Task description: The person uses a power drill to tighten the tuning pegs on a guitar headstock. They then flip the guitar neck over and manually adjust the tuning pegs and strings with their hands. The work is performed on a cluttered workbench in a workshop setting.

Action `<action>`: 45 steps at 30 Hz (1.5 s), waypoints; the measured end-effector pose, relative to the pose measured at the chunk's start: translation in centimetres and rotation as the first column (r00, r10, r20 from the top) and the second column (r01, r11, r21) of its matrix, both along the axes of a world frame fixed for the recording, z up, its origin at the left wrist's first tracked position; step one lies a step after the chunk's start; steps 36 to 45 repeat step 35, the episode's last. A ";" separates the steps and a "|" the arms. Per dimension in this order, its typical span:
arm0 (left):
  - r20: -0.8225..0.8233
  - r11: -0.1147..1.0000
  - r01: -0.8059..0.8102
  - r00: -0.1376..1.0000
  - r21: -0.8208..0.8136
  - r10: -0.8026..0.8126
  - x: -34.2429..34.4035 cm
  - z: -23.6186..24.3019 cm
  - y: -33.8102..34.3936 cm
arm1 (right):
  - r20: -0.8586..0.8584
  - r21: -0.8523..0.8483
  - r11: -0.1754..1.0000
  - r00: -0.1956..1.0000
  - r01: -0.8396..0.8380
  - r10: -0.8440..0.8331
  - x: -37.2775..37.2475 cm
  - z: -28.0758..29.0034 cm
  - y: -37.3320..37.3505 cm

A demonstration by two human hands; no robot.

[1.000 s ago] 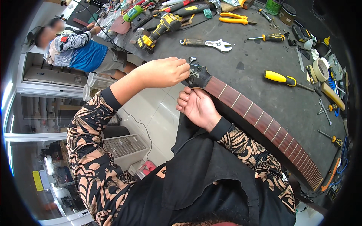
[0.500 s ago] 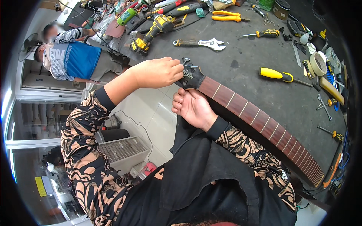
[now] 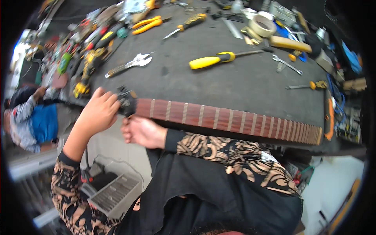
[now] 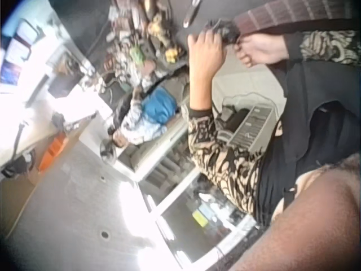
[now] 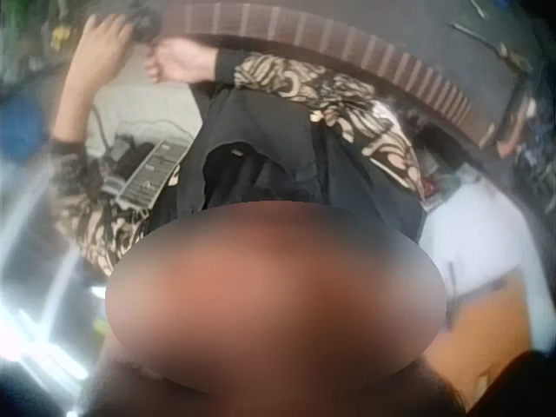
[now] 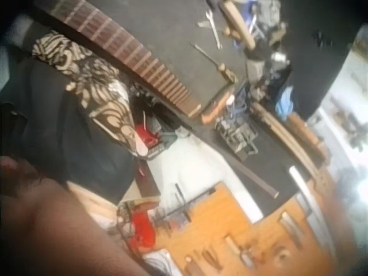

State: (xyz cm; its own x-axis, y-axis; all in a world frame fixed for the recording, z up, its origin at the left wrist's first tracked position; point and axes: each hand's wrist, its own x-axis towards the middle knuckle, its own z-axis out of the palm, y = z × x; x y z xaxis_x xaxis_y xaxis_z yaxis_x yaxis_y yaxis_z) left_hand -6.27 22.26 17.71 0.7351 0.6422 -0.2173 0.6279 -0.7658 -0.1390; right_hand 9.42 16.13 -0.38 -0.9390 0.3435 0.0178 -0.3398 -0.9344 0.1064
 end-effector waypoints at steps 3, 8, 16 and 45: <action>-0.022 1.000 0.005 1.000 -0.006 -0.005 0.3 -0.3 0.2 | -0.012 0.007 1.000 1.000 0.014 -0.014 -0.4 -0.6 0.0; 0.041 0.993 -0.117 0.992 0.014 0.116 0.8 -0.1 -0.7 | 0.023 0.041 0.999 1.000 0.008 -0.009 -0.5 0.4 -0.1; 0.188 0.865 -0.502 0.851 0.015 0.491 1.7 -2.9 -1.9 | 0.083 0.133 0.991 0.996 0.021 -0.033 -0.5 0.5 0.0; -0.012 0.991 -0.129 0.992 -0.046 0.128 -0.9 -0.6 -0.8 | -0.019 0.013 1.000 1.000 0.025 -0.024 0.7 1.4 0.7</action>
